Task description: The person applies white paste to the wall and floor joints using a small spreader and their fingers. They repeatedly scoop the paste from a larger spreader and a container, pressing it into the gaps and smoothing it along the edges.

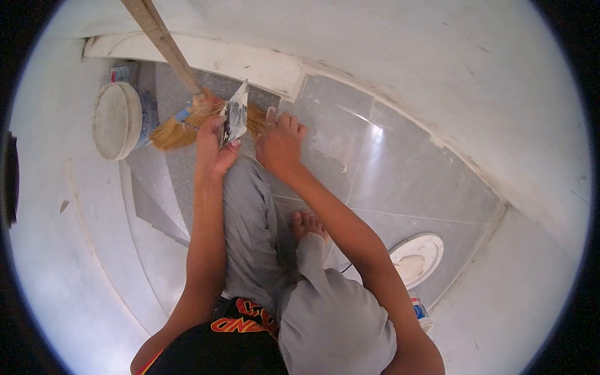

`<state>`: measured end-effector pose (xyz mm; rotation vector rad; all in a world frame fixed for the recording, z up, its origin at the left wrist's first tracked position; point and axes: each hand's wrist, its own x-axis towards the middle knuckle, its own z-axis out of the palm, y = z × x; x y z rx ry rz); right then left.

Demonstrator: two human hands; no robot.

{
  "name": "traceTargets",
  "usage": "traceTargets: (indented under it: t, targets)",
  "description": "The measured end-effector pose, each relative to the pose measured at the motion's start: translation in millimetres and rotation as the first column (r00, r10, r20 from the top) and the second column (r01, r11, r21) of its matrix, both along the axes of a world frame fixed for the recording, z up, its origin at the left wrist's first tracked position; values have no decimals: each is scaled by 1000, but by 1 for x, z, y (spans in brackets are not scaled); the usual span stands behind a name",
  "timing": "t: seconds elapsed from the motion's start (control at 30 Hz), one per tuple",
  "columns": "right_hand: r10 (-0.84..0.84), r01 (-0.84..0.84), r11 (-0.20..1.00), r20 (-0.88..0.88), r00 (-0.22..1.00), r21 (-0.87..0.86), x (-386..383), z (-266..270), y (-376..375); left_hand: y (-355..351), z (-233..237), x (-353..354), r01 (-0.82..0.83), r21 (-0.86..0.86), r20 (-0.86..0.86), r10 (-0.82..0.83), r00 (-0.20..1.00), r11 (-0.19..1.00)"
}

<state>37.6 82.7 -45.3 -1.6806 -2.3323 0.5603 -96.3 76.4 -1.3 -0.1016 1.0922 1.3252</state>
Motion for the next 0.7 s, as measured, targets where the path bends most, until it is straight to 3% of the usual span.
traceTargets:
  t: [0.07, 0.1, 0.17, 0.3, 0.37, 0.5, 0.57, 0.6, 0.7]
  targets:
    - [15, -32, 997, -217, 976, -75, 12, 14, -1, 0, 2, 0, -7, -48, -49, 5, 999, 999]
    - [20, -38, 996, -219, 975, -75, 20, 23, 0, 0, 3, 2, -12, -96, -93, 3, 996, 995]
    - [46, -119, 987, -520, 853, -107, 37, 44, 4, 0, -4, 4, 57, -80, -120, -67, 991, 995]
    - [197, -232, 972, -445, 873, -25, 59, 70, 10, -1, -3, 9, 287, 1, -75, -286, 955, 958]
    - [415, -376, 909, -297, 860, 181, 65, 74, 14, -1, 5, 12, 266, -3, -56, -265, 963, 964]
    - [529, -486, 834, -128, 839, 262, 83, 85, 29, -1, 17, 11, 170, 16, -14, -170, 985, 985]
    - [321, -302, 946, -457, 829, 117, 84, 86, 31, -2, 8, 10, 245, 69, -93, -239, 967, 967]
    - [322, -305, 946, -455, 830, 114, 84, 88, 33, -2, 4, 10, 325, 112, -173, -304, 937, 939]
    - [247, -298, 955, -528, 812, -11, 84, 91, 39, -4, -1, 15, 345, 147, -249, -303, 920, 927]
